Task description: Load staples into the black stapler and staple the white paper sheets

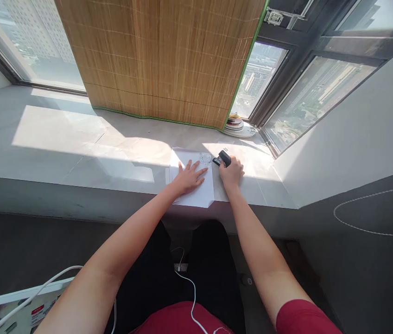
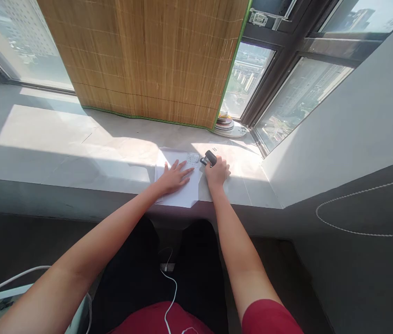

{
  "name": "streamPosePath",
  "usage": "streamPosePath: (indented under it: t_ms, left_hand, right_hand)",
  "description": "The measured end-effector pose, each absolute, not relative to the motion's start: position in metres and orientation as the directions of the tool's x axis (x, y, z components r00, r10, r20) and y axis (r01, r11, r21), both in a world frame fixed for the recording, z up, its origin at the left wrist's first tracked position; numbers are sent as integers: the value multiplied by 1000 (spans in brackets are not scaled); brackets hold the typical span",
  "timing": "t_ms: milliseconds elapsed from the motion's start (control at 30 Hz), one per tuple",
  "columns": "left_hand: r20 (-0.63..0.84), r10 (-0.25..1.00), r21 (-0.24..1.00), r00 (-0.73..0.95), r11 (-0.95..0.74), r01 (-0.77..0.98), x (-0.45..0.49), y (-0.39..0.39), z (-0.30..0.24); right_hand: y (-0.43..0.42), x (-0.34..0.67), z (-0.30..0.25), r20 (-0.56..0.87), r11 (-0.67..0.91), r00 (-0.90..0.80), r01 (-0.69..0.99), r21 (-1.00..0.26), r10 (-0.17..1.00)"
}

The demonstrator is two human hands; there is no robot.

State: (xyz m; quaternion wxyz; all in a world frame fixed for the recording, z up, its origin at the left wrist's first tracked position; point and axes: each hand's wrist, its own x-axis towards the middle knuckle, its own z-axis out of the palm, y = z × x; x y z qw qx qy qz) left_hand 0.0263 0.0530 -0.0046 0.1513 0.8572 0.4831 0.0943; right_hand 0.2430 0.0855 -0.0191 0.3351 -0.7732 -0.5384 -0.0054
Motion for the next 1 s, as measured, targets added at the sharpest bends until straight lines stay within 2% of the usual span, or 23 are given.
streamPosePath:
  t_ms: [100, 200, 233, 300, 367, 433, 467, 633, 767, 1000]
  left_hand:
    - [172, 889, 520, 425, -449, 727, 19, 64, 5]
    - [369, 908, 591, 200, -396, 703, -11, 80, 19]
    - [390, 913, 579, 124, -347, 738, -27, 84, 22]
    - [319, 948, 486, -16, -149, 861, -68, 88, 24]
    - [212, 960, 340, -185, 105, 934, -112, 87, 18]
    - [107, 944, 249, -313, 279, 927, -148, 81, 7]
    - [61, 942, 232, -329, 307, 923, -161, 79, 1]
    - [57, 950, 191, -308, 292, 937, -176, 74, -11]
    - [65, 954, 191, -294, 277, 942, -172, 75, -8]
    - [66, 950, 206, -305, 286, 936, -170, 73, -6]
  right_hand:
    - [87, 248, -18, 328, -160, 429, 779, -607, 842]
    - [84, 248, -12, 423, -67, 430, 760, -646, 797]
    - [82, 245, -9, 459, -29, 415, 766, -643, 786]
    - [76, 232, -4, 494, 59, 342, 774, -631, 799]
    - [69, 208, -1, 473, 159, 216, 758, -633, 854]
    - [63, 178, 0, 416, 232, 82, 725, -648, 906]
    - [61, 161, 0, 381, 245, 32, 717, -652, 924]
    - [58, 114, -3, 275, 267, -109, 716, -645, 955]
    - [60, 147, -5, 301, 275, -91, 705, -654, 949]
    - [53, 258, -12, 350, 219, 34, 723, -655, 936]
